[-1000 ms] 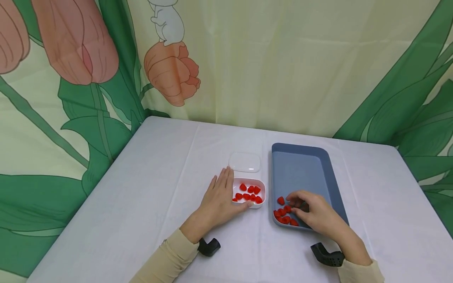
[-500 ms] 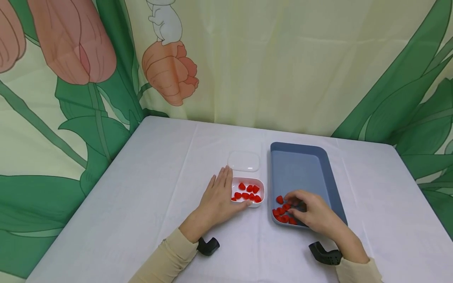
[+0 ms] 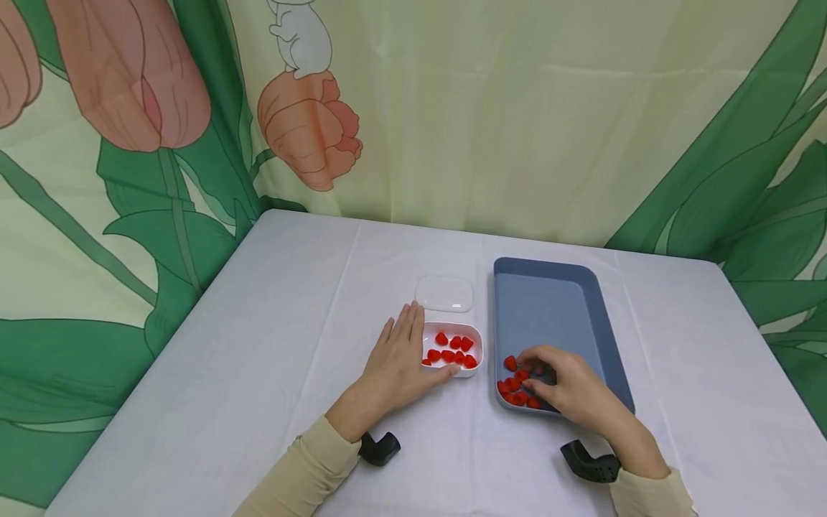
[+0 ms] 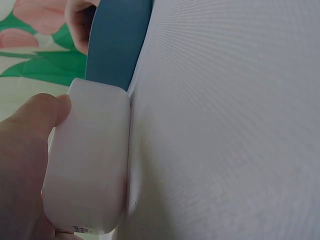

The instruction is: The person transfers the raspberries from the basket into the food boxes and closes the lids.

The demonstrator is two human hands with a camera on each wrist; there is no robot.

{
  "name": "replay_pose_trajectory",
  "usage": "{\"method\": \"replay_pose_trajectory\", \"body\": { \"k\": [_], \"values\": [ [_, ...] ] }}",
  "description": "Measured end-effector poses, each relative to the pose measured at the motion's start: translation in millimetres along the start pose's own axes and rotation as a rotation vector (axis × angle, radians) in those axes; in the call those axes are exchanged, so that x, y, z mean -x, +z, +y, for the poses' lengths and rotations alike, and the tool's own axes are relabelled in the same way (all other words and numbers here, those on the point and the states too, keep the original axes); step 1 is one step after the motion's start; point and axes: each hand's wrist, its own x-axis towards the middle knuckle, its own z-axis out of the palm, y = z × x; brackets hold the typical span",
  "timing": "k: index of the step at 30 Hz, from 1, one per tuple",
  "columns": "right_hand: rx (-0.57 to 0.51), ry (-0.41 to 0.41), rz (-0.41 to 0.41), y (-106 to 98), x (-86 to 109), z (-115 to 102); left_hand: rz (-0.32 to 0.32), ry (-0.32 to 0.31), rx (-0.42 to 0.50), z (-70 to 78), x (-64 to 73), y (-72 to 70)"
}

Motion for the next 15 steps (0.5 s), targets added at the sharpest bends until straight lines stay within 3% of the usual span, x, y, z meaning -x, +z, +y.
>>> {"method": "replay_pose_trajectory", "body": {
  "k": [15],
  "values": [
    [-0.008, 0.001, -0.002, -1.0, -0.5, -0.9, -0.009, 0.000, -0.003, -0.8, -0.8, 0.5]
  ]
}}
